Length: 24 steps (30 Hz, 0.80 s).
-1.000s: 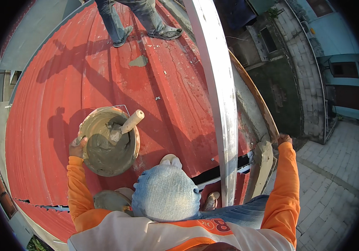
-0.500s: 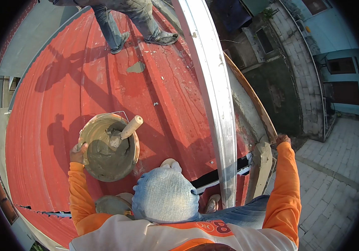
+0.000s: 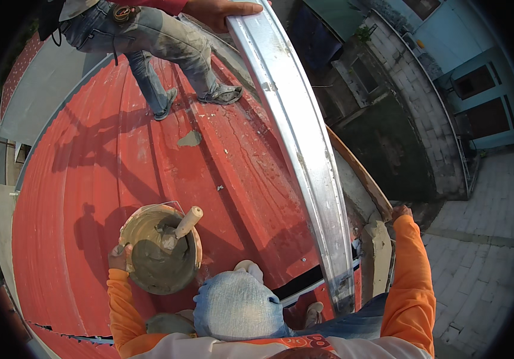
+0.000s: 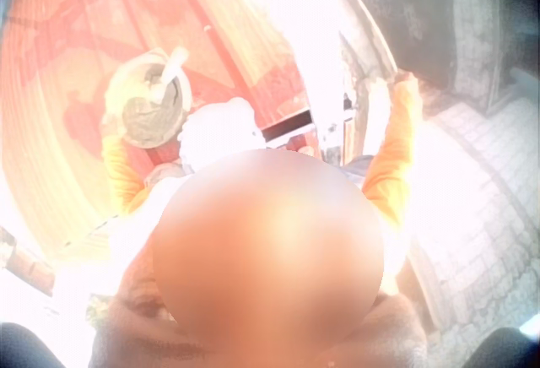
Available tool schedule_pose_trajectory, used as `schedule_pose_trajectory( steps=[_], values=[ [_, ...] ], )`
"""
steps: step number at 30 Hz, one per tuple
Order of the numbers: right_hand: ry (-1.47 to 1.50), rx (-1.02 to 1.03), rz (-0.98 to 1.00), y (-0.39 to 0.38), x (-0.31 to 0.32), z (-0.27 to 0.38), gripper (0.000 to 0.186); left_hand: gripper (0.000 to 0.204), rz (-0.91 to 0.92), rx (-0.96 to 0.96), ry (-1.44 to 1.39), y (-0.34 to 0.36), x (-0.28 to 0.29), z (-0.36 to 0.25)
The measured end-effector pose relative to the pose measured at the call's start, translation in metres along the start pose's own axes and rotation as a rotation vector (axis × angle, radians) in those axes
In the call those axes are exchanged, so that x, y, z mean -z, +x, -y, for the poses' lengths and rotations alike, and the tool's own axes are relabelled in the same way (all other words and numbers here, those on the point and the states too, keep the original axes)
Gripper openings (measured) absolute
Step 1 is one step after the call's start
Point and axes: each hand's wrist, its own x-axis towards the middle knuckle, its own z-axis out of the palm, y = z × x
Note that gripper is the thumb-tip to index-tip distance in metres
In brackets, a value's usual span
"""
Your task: The person applies water to a concrete roof ledge using a paintbrush, spreads cement mix onto the ledge using a trowel, and lifts a long metal profile.
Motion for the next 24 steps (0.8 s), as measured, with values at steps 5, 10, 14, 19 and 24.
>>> schedule_pose_trajectory(
  steps=[5, 10, 14, 19, 24],
  values=[
    [-0.179, 0.04, -0.002, 0.001, 0.002, 0.004, 0.021, 0.043, 0.015, -0.024, -0.036, -0.004, -0.003, -0.011],
    [-0.261, 0.075, 0.016, 0.019, -0.007, -0.014, 0.022, 0.045, -0.004, -0.013, -0.027, -0.008, -0.01, -0.022],
    [-0.116, 0.046, 0.03, 0.009, -0.003, -0.009, 0.023, 0.04, 0.003, -0.012, 0.007, -0.012, -0.01, -0.027],
    [-0.032, 0.077, -0.027, 0.002, -0.006, -0.012, 0.027, 0.029, 0.058, 0.031, -0.112, -0.007, -0.007, -0.017],
    [0.111, 0.233, -0.119, 0.007, 0.007, -0.026, 0.051, 0.033, 0.096, 0.067, -0.127, -0.015, -0.011, -0.032]
  ],
)
